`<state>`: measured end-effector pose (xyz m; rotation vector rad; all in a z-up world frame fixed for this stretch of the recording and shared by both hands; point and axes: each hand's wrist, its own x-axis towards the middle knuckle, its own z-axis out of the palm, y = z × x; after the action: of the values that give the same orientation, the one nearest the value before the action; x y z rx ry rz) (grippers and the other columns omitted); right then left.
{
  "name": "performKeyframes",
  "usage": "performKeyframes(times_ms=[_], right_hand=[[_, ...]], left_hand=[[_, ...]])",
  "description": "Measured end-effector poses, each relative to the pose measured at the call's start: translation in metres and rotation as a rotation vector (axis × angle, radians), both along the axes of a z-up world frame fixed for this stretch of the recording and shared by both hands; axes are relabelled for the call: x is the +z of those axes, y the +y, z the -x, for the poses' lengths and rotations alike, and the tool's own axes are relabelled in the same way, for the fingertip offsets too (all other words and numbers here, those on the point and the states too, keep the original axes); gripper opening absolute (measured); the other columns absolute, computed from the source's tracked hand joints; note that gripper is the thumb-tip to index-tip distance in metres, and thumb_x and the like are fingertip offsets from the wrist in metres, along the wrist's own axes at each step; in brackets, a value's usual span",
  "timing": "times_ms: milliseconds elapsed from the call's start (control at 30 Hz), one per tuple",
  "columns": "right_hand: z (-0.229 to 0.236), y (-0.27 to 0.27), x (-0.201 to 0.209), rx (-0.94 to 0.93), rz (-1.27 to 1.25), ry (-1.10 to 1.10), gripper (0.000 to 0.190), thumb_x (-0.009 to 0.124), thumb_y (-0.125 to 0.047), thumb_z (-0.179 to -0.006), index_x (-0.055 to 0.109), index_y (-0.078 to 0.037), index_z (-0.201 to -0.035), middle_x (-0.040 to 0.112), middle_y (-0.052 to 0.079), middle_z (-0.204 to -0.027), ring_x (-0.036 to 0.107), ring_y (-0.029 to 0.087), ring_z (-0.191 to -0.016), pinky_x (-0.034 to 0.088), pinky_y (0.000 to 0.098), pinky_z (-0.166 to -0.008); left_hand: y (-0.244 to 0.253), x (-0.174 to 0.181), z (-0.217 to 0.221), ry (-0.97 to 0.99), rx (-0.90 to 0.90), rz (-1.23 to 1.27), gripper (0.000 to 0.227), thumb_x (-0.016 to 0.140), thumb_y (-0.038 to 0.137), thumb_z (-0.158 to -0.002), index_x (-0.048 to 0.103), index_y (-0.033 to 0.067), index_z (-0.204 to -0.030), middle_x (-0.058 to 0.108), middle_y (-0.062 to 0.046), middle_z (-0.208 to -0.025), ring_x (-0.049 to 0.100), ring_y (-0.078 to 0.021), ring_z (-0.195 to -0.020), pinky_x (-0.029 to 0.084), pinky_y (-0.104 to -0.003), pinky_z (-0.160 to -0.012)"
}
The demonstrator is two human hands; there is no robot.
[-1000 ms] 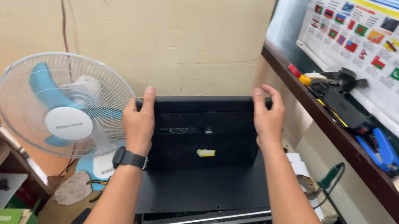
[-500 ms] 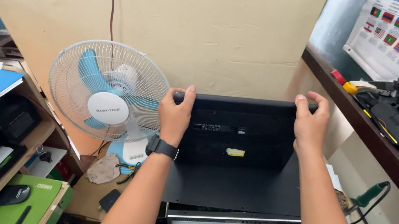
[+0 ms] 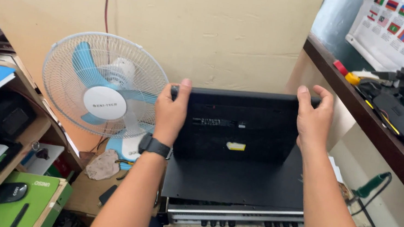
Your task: The person handles a black laptop, opening and closing it, then picks up a multimeter and its probes. They organize various tools and cables into a black plastic tray and place it on the laptop. Finally, they place an orange container and a yellow box on top of the laptop.
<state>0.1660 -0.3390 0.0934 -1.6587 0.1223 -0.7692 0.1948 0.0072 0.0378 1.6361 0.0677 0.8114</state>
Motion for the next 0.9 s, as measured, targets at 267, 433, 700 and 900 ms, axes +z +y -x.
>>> performKeyframes(times_ms=[267,433,700,900], right_hand=[[0.033,-0.002,-0.031,0.113,-0.015,0.048,0.074,0.064,-0.061,-0.123,0.061,0.005,-0.156,0.058,0.045,-0.161,0.049,0.059,-0.158,0.044,0.0688,-0.128],[0.085,0.002,-0.011,0.165,0.113,0.258,0.103,0.051,-0.077,-0.119,0.023,-0.003,-0.185,0.025,0.032,-0.189,0.025,0.049,-0.174,0.026,0.0682,-0.14],[0.102,-0.056,-0.116,0.279,0.316,-0.247,0.04,0.05,-0.025,-0.129,0.055,0.0,-0.161,0.07,0.024,-0.146,0.063,0.035,-0.145,0.046,0.0551,-0.128],[0.169,-0.048,-0.15,0.261,0.324,-0.335,0.05,0.046,-0.025,-0.126,0.048,0.004,-0.167,0.069,0.029,-0.155,0.064,0.037,-0.149,0.051,0.0523,-0.126]], left_hand=[[-0.01,0.033,0.117,0.426,-0.282,0.211,0.109,0.026,0.082,-0.114,0.044,-0.0051,-0.177,0.035,-0.037,-0.183,0.027,-0.0473,-0.175,0.022,-0.062,-0.146],[0.006,-0.011,0.138,0.642,-0.309,0.19,0.117,0.014,0.091,-0.107,0.039,0.0048,-0.182,0.033,-0.042,-0.182,0.033,-0.0614,-0.169,0.037,-0.074,-0.132],[0.007,-0.028,0.178,0.584,-0.652,0.594,0.117,0.018,0.097,-0.099,0.025,0.0179,-0.185,0.053,-0.041,-0.144,0.061,-0.0566,-0.12,0.054,-0.065,-0.095],[0.008,-0.093,0.192,0.477,-0.558,1.026,0.085,0.068,0.032,-0.103,0.034,0.0046,-0.176,0.062,-0.036,-0.16,0.077,-0.0538,-0.125,0.062,-0.072,-0.104]])
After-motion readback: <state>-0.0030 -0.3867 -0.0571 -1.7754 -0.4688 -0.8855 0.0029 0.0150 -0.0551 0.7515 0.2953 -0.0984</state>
